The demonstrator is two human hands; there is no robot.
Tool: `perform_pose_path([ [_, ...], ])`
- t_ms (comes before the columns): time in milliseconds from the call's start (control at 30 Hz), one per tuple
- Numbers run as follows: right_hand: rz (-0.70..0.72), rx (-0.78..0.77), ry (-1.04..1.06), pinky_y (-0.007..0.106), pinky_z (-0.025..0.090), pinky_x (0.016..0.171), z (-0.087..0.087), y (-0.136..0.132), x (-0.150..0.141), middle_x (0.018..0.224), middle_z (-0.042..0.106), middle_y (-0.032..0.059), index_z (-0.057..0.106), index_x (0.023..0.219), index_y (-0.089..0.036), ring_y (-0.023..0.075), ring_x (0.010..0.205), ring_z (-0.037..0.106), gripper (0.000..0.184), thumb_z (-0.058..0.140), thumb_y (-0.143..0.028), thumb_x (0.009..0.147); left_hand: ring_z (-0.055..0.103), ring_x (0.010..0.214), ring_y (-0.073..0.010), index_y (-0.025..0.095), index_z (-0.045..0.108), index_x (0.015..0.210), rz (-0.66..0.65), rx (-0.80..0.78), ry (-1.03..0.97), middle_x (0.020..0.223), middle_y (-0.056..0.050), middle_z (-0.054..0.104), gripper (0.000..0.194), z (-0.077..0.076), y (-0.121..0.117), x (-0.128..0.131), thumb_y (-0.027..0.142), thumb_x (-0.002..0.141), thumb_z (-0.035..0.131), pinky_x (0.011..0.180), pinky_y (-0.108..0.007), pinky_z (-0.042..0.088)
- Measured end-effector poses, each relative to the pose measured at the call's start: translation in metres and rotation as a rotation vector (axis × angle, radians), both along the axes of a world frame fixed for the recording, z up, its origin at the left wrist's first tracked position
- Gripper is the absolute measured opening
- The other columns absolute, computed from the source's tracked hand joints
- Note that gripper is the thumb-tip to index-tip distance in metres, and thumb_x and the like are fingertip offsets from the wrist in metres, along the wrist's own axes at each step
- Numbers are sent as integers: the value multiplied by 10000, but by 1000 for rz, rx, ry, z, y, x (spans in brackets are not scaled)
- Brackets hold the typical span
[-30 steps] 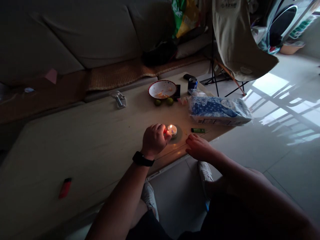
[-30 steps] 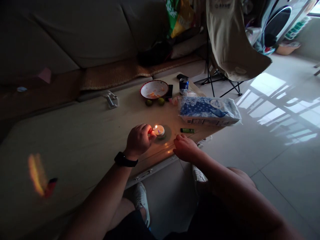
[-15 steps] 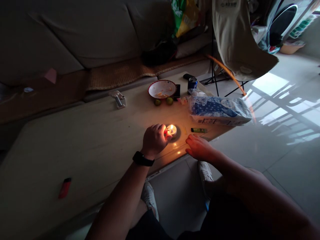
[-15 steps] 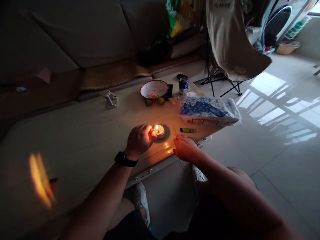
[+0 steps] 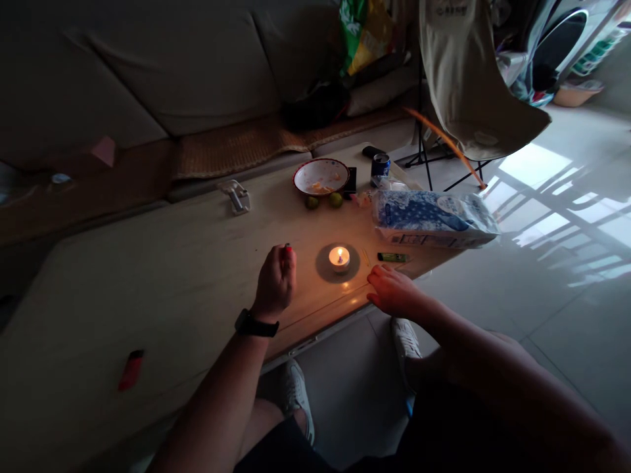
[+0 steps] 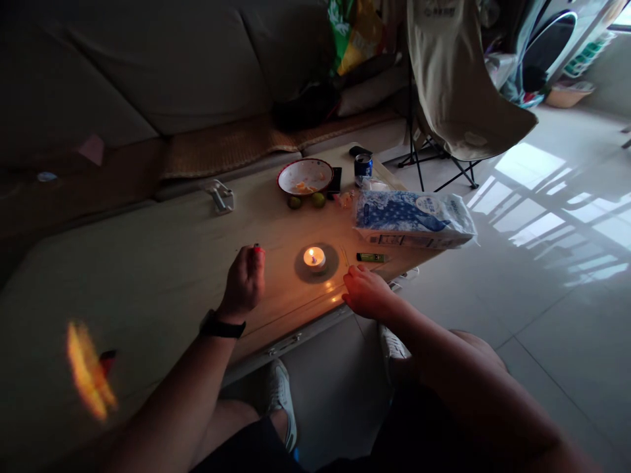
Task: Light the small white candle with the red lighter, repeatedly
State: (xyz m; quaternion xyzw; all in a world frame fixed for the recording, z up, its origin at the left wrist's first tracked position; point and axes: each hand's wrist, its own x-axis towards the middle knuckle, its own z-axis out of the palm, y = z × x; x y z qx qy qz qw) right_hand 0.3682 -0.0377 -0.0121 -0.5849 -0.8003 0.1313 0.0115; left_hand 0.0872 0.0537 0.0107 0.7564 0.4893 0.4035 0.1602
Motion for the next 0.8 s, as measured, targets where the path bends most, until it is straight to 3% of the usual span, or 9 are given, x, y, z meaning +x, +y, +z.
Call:
perform_pose_path([
  [267,3,6,-19,370,447,969,-2,1,0,1145,638,147,662,1048,-159,284,1113,558,238,640,-361,924,487,667,-165,242,447,842,69,-31,2,735,-6,513,308,-5,0,-28,454,1048,361,641,-328,405],
  [800,3,7,0,368,443,985,1,0,-1,1141,634,149,669,1042,-146,285,1121,545,227,630,-337,925,511,694,-163,226,476,922,25,-54,42,794,-15,550,190,-13,-2,-39,396,999,440,652,-309,414],
])
